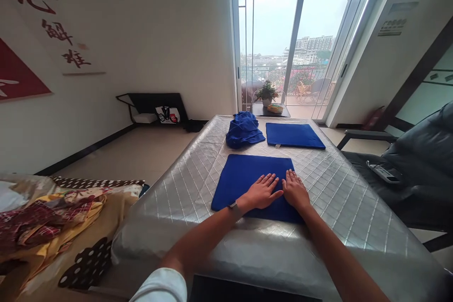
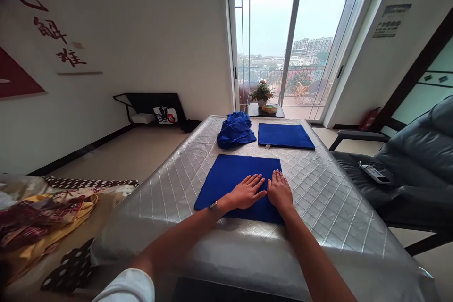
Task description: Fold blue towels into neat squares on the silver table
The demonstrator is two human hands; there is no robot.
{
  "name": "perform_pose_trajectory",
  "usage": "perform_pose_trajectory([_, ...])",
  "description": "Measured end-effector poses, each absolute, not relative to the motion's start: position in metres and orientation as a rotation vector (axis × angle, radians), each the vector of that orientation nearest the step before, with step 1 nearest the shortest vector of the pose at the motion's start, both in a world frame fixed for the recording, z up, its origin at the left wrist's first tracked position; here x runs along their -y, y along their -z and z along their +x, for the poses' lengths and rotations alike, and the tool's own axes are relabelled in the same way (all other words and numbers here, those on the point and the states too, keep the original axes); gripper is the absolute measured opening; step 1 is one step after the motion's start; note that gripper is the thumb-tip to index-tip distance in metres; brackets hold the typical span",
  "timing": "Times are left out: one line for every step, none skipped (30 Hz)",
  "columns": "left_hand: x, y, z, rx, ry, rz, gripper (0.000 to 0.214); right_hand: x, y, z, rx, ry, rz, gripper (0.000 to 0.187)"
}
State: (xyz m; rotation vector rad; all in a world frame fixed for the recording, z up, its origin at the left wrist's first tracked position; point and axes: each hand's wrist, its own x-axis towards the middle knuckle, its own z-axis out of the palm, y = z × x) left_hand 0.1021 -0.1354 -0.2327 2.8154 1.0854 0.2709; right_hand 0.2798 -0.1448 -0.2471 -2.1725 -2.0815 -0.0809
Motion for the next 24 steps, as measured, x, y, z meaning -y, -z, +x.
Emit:
perform_pose_trajectory([0.137, 0.232, 0.089, -1.099, -0.256, 2.799, 0.071, 0.145, 0.247, 0.279, 2.069, 0.068, -2.175, 0.063])
perform_pose_trajectory([0.140, 0.232, 0.075, -1.128, -0.239, 2.778, 0.070, 0.145, 0.246, 0.278, 2.058, 0.052, -2.178, 0.063])
perform_pose_trajectory([0.143, 0.231, 0.059, -1.173, -0.224, 2.754, 0.070, 0.145, 0.246, 0.278, 2.048, 0.035, -2.180, 0.063])
perform_pose_trajectory([0.146, 0.232, 0.042, -1.230, -0.211, 2.729, 0.069, 0.144, 0.246, 0.277, 2.041, 0.021, -2.181, 0.063])
perform_pose_trajectory([0.149, 0.232, 0.026, -1.298, -0.198, 2.700, 0.069, 0.144, 0.246, 0.277, 2.038, 0.010, -2.181, 0.063])
perform_pose_trajectory([0.152, 0.233, 0.010, -1.370, -0.186, 2.667, 0.070, 0.143, 0.246, 0.277, 2.037, 0.000, -2.180, 0.063])
perform_pose_trajectory([0.156, 0.234, -0.004, -1.439, -0.176, 2.634, 0.071, 0.142, 0.245, 0.276, 2.038, -0.007, -2.179, 0.063])
perform_pose_trajectory([0.159, 0.235, -0.017, -1.503, -0.170, 2.600, 0.072, 0.142, 0.245, 0.276, 2.039, -0.010, -2.178, 0.063])
perform_pose_trajectory([0.163, 0.236, -0.028, -1.555, -0.165, 2.568, 0.073, 0.141, 0.244, 0.275, 2.040, -0.010, -2.178, 0.062])
perform_pose_trajectory([0.166, 0.236, -0.036, -1.591, -0.161, 2.538, 0.073, 0.140, 0.242, 0.275, 2.039, -0.011, -2.180, 0.062])
perform_pose_trajectory([0.170, 0.236, -0.041, -1.612, -0.160, 2.514, 0.074, 0.140, 0.240, 0.274, 2.038, -0.011, -2.186, 0.062])
perform_pose_trajectory([0.173, 0.235, -0.045, -1.619, -0.161, 2.496, 0.074, 0.140, 0.237, 0.273, 2.038, -0.009, -2.193, 0.062])
perform_pose_trajectory([0.177, 0.234, -0.048, -1.617, -0.160, 2.481, 0.074, 0.142, 0.235, 0.273, 2.041, -0.005, -2.202, 0.062])
perform_pose_trajectory([0.180, 0.233, -0.049, -1.608, -0.159, 2.468, 0.074, 0.145, 0.232, 0.273, 2.047, 0.002, -2.208, 0.062])
perform_pose_trajectory([0.184, 0.232, -0.051, -1.597, -0.160, 2.457, 0.075, 0.150, 0.230, 0.274, 2.055, 0.014, -2.207, 0.061])
perform_pose_trajectory([0.187, 0.230, -0.053, -1.583, -0.162, 2.449, 0.075, 0.158, 0.228, 0.275, 2.068, 0.031, -2.194, 0.060])
perform_pose_trajectory([0.191, 0.229, -0.055, -1.566, -0.174, 2.448, 0.074, 0.169, 0.228, 0.278, 2.087, 0.049, -2.159, 0.059])
perform_pose_trajectory([0.196, 0.228, -0.059, -1.548, -0.199, 2.454, 0.074, 0.182, 0.228, 0.281, 2.110, 0.064, -2.104, 0.057])
perform_pose_trajectory([0.200, 0.227, -0.063, -1.536, -0.239, 2.465, 0.073, 0.197, 0.230, 0.286, 2.132, 0.073, -2.032, 0.054])
perform_pose_trajectory([0.205, 0.226, -0.067, -1.536, -0.296, 2.476, 0.072, 0.212, 0.234, 0.291, 2.153, 0.074, -1.941, 0.050])
perform_pose_trajectory([0.210, 0.226, -0.071, -1.546, -0.364, 2.481, 0.069, 0.228, 0.238, 0.298, 2.161, 0.058, -1.855, 0.046])
perform_pose_trajectory([0.214, 0.226, -0.075, -1.560, -0.437, 2.479, 0.065, 0.243, 0.243, 0.305, 2.158, 0.028, -1.777, 0.041])
perform_pose_trajectory([0.218, 0.226, -0.078, -1.575, -0.507, 2.466, 0.056, 0.255, 0.247, 0.312, 2.160, 0.000, -1.690, 0.037])
perform_pose_trajectory([0.221, 0.227, -0.080, -1.581, -0.567, 2.447, 0.045, 0.266, 0.250, 0.319, 2.147, -0.013, -1.622, 0.033])
